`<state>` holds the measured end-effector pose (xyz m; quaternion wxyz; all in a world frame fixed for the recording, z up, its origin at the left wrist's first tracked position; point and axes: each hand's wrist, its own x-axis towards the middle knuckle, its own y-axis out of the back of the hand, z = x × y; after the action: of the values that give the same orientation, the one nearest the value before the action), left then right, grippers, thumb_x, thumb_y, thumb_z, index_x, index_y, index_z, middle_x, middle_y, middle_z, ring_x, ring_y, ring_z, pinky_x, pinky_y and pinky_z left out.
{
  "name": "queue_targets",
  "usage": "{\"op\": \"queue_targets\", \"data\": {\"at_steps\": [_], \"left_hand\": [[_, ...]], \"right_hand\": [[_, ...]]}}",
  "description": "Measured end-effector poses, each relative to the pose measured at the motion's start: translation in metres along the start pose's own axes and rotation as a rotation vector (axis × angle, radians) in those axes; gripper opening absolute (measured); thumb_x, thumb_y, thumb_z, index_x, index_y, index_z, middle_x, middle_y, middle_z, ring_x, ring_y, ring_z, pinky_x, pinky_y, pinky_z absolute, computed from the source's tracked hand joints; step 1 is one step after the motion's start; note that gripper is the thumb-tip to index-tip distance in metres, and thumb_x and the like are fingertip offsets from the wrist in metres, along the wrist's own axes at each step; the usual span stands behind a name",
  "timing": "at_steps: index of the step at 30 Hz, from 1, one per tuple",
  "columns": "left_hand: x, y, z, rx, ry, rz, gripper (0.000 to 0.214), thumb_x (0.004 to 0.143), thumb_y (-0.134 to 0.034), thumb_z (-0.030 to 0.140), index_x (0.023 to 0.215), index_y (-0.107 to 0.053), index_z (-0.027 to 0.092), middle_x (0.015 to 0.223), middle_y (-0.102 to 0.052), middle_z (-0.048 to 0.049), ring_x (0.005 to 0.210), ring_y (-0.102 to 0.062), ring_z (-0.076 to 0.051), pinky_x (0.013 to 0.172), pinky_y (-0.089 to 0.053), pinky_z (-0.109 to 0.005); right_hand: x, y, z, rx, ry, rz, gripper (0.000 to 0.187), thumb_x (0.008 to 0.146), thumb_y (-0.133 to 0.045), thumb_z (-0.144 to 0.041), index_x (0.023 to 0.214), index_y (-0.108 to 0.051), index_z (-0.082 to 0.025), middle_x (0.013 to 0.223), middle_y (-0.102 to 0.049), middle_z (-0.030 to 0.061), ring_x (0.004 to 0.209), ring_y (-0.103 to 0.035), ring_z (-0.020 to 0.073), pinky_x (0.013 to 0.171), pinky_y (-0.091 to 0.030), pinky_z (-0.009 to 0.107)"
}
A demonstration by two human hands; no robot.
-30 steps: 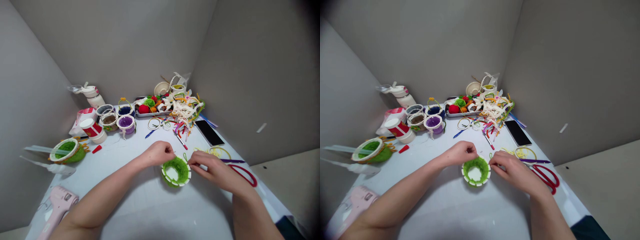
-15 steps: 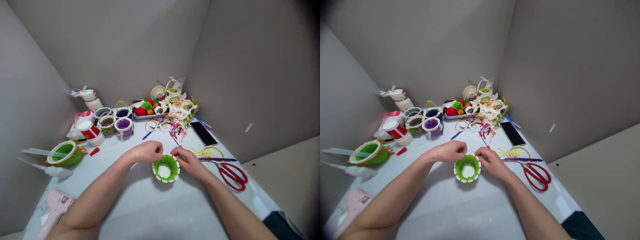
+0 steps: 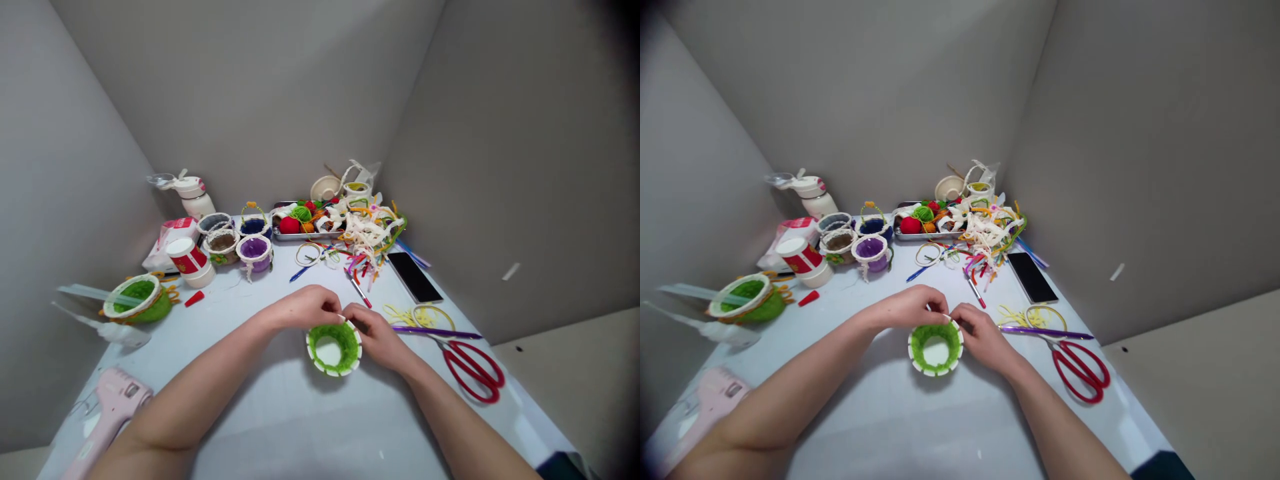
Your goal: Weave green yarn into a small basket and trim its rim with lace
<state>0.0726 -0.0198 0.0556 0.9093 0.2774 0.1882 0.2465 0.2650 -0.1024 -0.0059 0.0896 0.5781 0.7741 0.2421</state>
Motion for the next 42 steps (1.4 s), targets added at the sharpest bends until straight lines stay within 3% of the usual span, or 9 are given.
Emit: {"op": "queue_targets", "data": {"at_steps": [7,12,19,25,30,42], "left_hand": [[0.005,-0.001,-0.004,-0.039,0.11,0.148,0.022,0.074,-0.062,0.033,0.08,-0.07,0.014,0.075,-0.068,-0.0013,0.069,-0.059,-0.013,0.061,-0.042,-0.021],[0.009,-0.004,-0.009,-0.067,0.121,0.178,0.022,0.074,-0.061,0.034,0.079,-0.07,0.014,0.075,-0.069,-0.0013,0.069,-0.06,-0.014,0.061,-0.042,-0.022],[0.01,-0.008,-0.01,-0.039,0.116,0.219,0.02,0.074,-0.06,0.032,0.077,-0.069,0.015,0.074,-0.069,-0.001,0.069,-0.059,-0.014,0.062,-0.042,-0.023],[0.009,-0.009,-0.008,0.001,0.112,0.246,0.019,0.074,-0.059,0.031,0.077,-0.069,0.016,0.075,-0.069,-0.0012,0.069,-0.059,-0.014,0.063,-0.042,-0.023],[0.009,-0.009,-0.007,0.012,0.116,0.245,0.019,0.075,-0.059,0.031,0.077,-0.069,0.016,0.074,-0.069,-0.0011,0.068,-0.059,-0.014,0.062,-0.041,-0.024],[0.008,-0.006,-0.009,0.012,0.119,0.221,0.02,0.075,-0.059,0.033,0.076,-0.068,0.016,0.073,-0.069,-0.0004,0.067,-0.058,-0.013,0.06,-0.041,-0.022]], "right_hand": [[-0.007,0.016,-0.001,0.003,-0.079,0.037,0.011,0.089,-0.05,-0.022,0.087,-0.06,-0.018,0.086,-0.063,0.0026,0.082,-0.057,0.0158,0.076,-0.044,0.026],[-0.012,0.023,-0.007,-0.066,-0.124,0.094,0.012,0.091,-0.049,-0.025,0.092,-0.06,-0.019,0.08,-0.061,0.0006,0.073,-0.054,0.0142,0.069,-0.043,0.025],[-0.011,0.023,-0.017,-0.217,0.115,0.164,0.015,0.095,-0.047,-0.023,0.082,-0.053,-0.02,0.082,-0.057,0.0033,0.08,-0.055,0.0168,0.074,-0.043,0.029],[-0.017,0.024,-0.023,-0.558,0.268,0.157,0.013,0.097,-0.049,-0.019,0.1,-0.061,-0.019,0.079,-0.061,0.0043,0.076,-0.055,0.0176,0.071,-0.041,0.031],[-0.02,0.029,-0.029,-0.724,0.338,0.11,0.013,0.096,-0.05,-0.018,0.1,-0.062,-0.017,0.082,-0.063,0.0065,0.077,-0.055,0.0183,0.07,-0.04,0.032],[-0.023,0.034,-0.029,-0.494,0.278,0.046,0.012,0.093,-0.052,-0.013,0.098,-0.06,-0.021,0.087,-0.063,0.0055,0.082,-0.058,0.0178,0.076,-0.045,0.032]]}}
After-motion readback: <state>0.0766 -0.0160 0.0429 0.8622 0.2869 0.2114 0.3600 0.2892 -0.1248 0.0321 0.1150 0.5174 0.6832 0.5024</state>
